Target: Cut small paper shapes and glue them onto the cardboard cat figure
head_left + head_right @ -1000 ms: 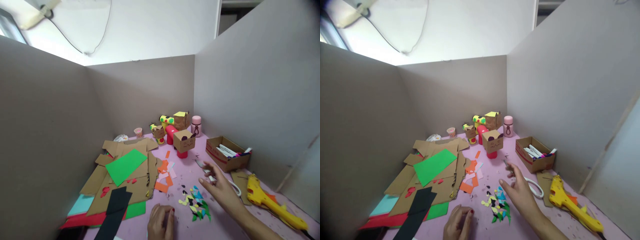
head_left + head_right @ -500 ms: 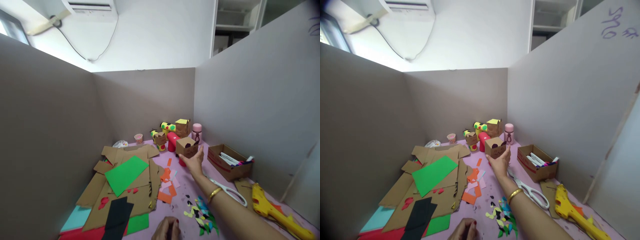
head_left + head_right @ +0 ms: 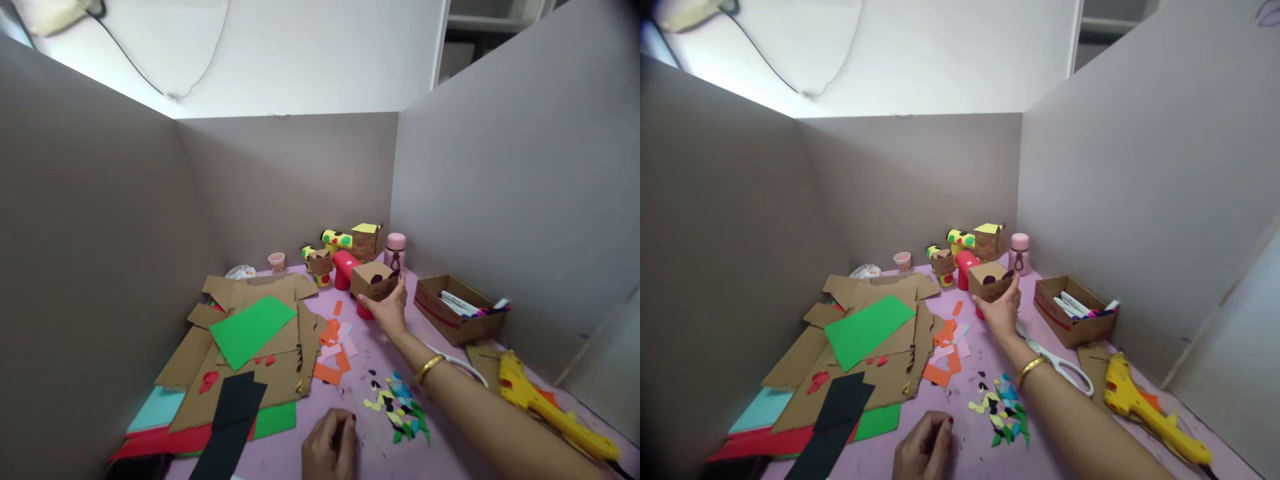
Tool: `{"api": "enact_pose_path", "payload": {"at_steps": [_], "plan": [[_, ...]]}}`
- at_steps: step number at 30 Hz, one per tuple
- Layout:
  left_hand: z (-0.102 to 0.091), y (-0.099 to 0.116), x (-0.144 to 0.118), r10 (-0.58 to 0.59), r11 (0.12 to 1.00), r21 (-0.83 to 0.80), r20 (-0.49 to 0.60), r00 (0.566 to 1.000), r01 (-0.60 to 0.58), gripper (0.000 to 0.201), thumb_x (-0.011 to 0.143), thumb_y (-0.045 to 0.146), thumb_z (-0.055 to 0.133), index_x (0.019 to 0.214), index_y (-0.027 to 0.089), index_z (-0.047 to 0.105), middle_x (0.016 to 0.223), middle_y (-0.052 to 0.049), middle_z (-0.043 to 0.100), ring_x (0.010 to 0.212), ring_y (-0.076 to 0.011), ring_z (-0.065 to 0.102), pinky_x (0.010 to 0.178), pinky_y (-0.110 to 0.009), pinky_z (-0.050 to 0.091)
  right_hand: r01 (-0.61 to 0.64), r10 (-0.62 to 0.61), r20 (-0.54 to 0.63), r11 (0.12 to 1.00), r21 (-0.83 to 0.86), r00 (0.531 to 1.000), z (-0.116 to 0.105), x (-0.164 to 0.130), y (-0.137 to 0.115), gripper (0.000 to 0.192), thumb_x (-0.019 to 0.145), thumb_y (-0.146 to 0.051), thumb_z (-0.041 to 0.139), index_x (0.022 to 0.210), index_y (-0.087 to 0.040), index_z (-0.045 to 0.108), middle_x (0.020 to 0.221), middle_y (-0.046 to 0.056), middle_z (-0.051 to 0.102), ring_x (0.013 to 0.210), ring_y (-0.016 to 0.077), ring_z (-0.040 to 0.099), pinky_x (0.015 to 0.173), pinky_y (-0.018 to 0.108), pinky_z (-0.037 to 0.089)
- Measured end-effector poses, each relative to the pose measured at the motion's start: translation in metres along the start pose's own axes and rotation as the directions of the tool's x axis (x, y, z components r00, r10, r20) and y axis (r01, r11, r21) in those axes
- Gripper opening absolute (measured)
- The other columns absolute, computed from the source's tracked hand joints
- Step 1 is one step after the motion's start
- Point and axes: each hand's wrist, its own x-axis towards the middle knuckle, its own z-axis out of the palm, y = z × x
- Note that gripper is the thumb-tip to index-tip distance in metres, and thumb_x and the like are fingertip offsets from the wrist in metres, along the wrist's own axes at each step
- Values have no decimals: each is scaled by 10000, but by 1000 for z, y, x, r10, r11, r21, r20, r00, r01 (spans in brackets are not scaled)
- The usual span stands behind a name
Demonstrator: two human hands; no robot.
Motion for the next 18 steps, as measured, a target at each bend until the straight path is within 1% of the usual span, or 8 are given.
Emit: {"api": "enact_pose_path", "payload": {"at_steps": [2, 4, 7, 10, 15, 18], "plan": [[-4, 4, 1, -10, 1000, -25, 28, 1000, 11, 338, 856, 456, 466, 702, 197, 622, 562, -5, 616, 501, -143, 553, 493, -202, 432, -2, 2, 11, 1000, -17, 1000, -2, -2, -4, 1135, 592, -456, 764, 1441, -134, 83, 1422, 219, 314, 1283, 402, 297, 1011, 542, 283], [-6, 7, 2, -26, 999, -43, 36, 999, 28, 323, 853, 445, 479, 715, 193, 628, 577, -6, 615, 522, -146, 560, 491, -199, 428, 0, 1, 22, 1000, -25, 1000, -5, -4, -8, 1201, 535, -452, 788, 1438, -97, 81, 1398, 245, 338, 1280, 403, 296, 1016, 523, 280], [-7, 11, 2, -49, 997, -65, 34, 998, 51, 299, 847, 427, 499, 720, 190, 630, 586, -1, 616, 529, -142, 562, 492, -194, 425, 1, -1, 22, 1000, -19, 1000, -11, -4, -13, 1217, 521, -451, 786, 1437, -87, 73, 1382, 254, 354, 1275, 400, 300, 1015, 513, 278], [-7, 11, 2, -48, 997, -57, 36, 998, 50, 295, 848, 423, 500, 725, 189, 630, 582, 2, 615, 523, -140, 557, 493, -195, 418, -2, 2, 15, 1000, -4, 1000, -17, -8, -16, 1203, 535, -450, 777, 1436, -80, 71, 1394, 260, 333, 1287, 396, 283, 1024, 508, 268], [-7, 10, 2, -39, 998, -36, 62, 997, 42, 303, 866, 409, 475, 722, 184, 618, 604, -8, 622, 527, -138, 545, 490, -199, 396, -18, 18, 37, 1000, 13, 999, -21, -21, -13, 1212, 535, -467, 775, 1432, -39, 81, 1386, 289, 323, 1291, 411, 275, 1027, 515, 266], [-7, 10, 2, -26, 999, -29, 65, 998, 28, 298, 871, 387, 471, 697, 184, 602, 591, -2, 606, 522, -135, 533, 497, -202, 387, -22, 21, 56, 1000, 20, 998, -21, -27, -10, 1232, 531, -500, 772, 1436, -41, 74, 1390, 286, 318, 1300, 408, 260, 1028, 513, 270]]}}
